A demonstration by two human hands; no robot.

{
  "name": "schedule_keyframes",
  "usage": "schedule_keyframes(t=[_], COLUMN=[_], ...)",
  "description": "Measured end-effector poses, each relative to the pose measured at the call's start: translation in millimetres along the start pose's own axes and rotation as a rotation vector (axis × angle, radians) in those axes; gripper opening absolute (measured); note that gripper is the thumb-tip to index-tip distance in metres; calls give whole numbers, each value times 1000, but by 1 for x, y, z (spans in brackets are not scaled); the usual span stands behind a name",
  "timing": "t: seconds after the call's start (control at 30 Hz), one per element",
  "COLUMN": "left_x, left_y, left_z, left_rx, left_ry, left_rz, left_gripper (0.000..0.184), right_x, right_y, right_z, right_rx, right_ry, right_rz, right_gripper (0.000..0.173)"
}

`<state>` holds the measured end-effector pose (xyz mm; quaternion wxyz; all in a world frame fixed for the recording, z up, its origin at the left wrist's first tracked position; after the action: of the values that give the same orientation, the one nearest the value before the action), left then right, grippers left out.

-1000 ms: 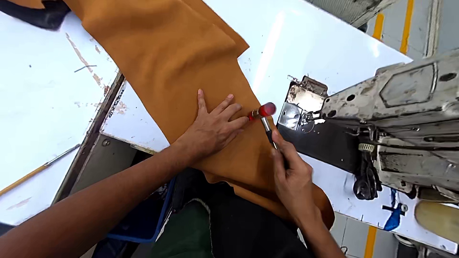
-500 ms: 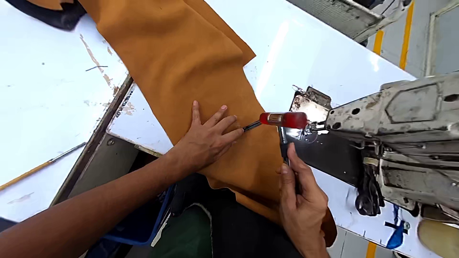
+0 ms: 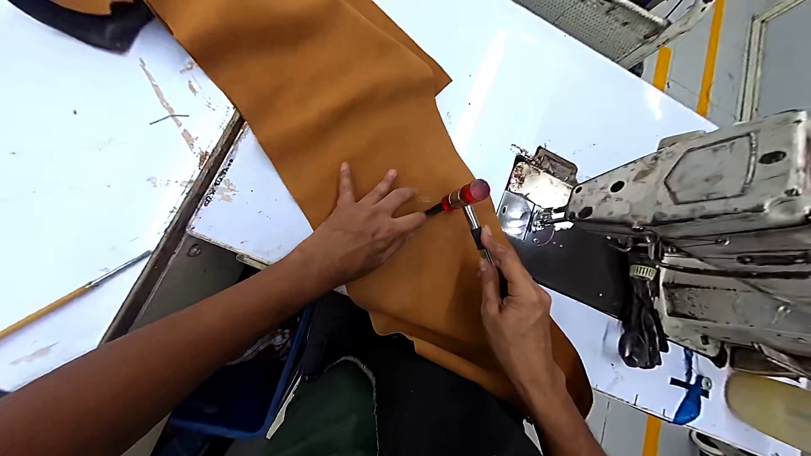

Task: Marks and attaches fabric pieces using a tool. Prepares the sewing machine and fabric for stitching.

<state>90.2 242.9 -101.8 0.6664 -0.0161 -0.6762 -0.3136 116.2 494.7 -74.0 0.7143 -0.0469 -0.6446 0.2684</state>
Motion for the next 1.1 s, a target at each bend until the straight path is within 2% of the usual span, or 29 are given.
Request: schedule_keyframes(t=[0.2,0.3,0.37,0.47,0.57,0.67,0.77,0.87,1.0,1.1], left_x=[2,2,5,6,5,3,3,5,10,9], left_y=[-3,-1,-1,1,-1,2,-1,0,-2,-2], left_z=[-20,-17,-16,-14,-14,-20,-15,-27,-46,-48], left_rx=[46,64,81,76,77,71,69,60,60,59], left_ry=[5,-31,-50,-57,-31,-50,-29,-66,-51,-61], left_rz=[32,45,37,35,41,29,42,19,46,89], left_gripper=[42,43,43,42,42,42,42,40,39,42], right_x=[11,29,21,5,14,5,7,-7,-2,14], right_y=[-5,-20,-23,-14,-25,-23,-27,-22,-21,-28], right_z=[-2,-11,-18,-12,-7,-14,-9,-16,-10,-12], right_rx=[-63,-39,19,10,65,20,55,41,9,32], right_ry=[-35,95,173,-6,65,-36,47,-18,-78,-29], right_rz=[76,208,216,76,132,55,83,58,31,112], right_gripper=[42,41,41,40,39,40,39,41,40,40])
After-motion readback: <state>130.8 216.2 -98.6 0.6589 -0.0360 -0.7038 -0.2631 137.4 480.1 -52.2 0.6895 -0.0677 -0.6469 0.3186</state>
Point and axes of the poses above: each hand's wrist, its own z-axis towards the middle knuckle, its own x-axis out of the back of the hand, y = z × x, the point moved 2 cm from there along z, towards the middle knuckle, and after that the axes turned 5 degrees about -z, right-handed, at the moved point
